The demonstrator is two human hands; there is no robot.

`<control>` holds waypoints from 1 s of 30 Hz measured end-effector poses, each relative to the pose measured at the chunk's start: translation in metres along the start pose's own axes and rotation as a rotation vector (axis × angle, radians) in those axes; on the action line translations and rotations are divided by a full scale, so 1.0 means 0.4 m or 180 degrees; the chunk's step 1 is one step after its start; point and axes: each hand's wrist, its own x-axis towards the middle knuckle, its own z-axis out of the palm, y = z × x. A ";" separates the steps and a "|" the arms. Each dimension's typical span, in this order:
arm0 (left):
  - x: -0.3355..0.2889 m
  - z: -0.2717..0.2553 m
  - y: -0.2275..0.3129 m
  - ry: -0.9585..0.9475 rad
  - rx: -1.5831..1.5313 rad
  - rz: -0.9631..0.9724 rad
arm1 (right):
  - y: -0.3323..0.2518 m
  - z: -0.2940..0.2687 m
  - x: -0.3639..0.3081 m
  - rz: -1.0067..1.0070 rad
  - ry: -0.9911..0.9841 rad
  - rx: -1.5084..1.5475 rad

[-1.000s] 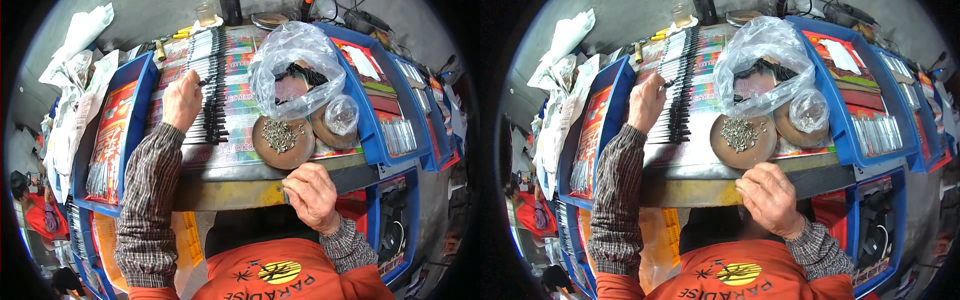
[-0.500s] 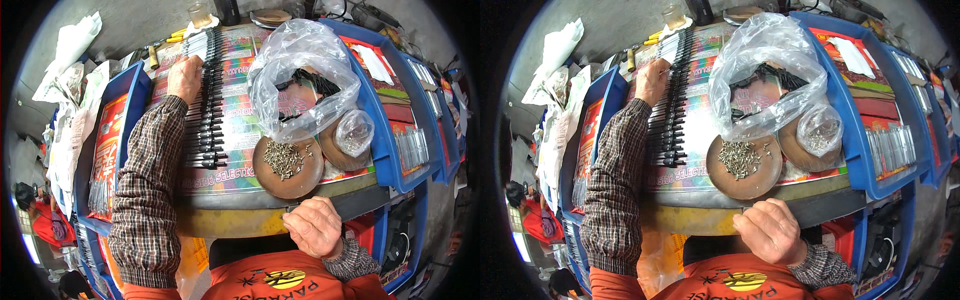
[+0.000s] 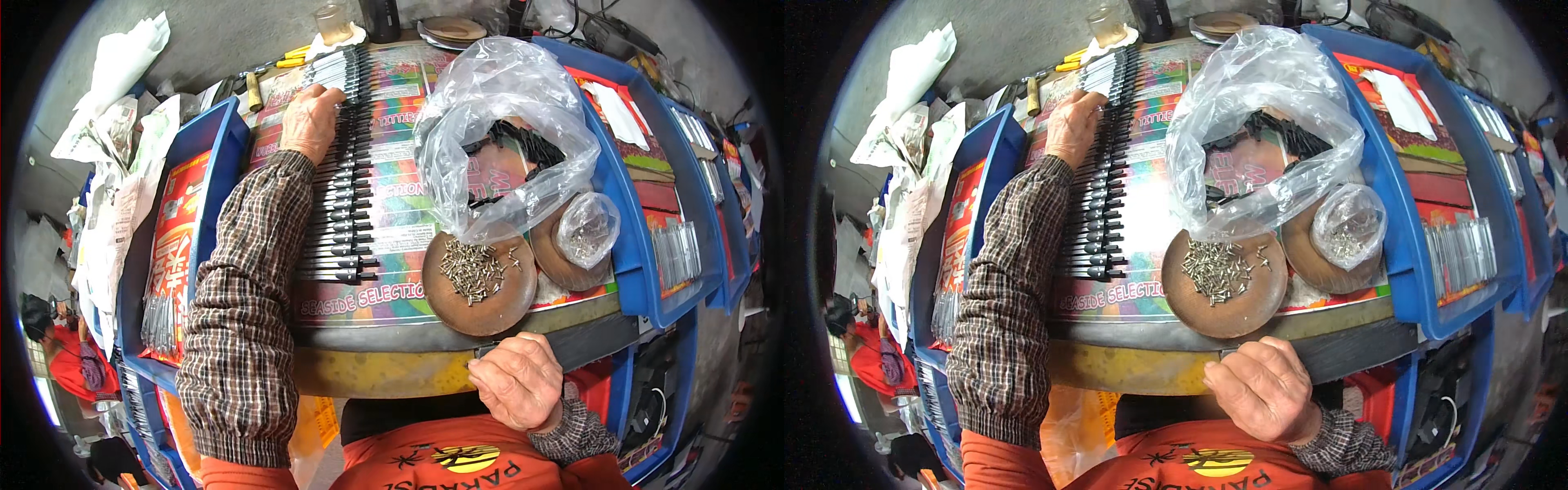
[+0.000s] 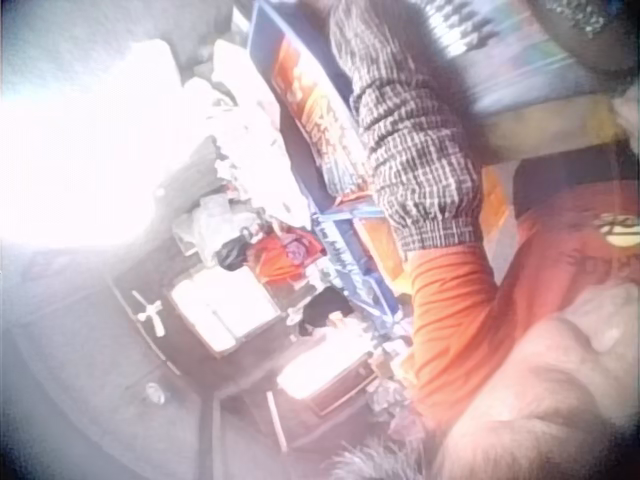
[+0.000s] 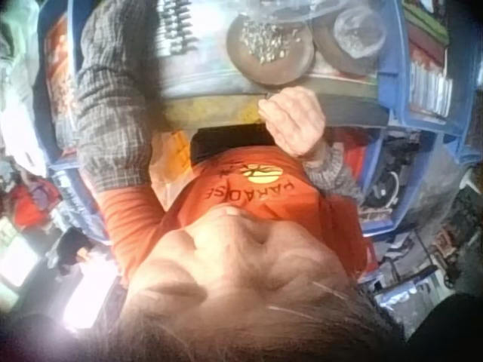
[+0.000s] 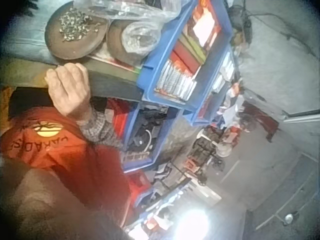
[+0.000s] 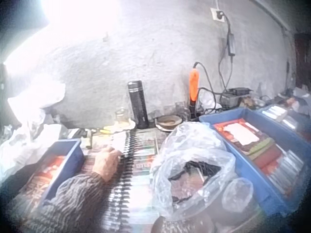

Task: The person assembles components by fitting metal clips and pins into small plastic parts by hand, retrieving materials from trays and dishes, and arranging pieces on the workstation.

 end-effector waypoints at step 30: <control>-0.228 -0.477 -0.128 -0.0178 0.0978 0.0454 | -0.018 0.021 0.000 0.0025 0.0178 -0.0243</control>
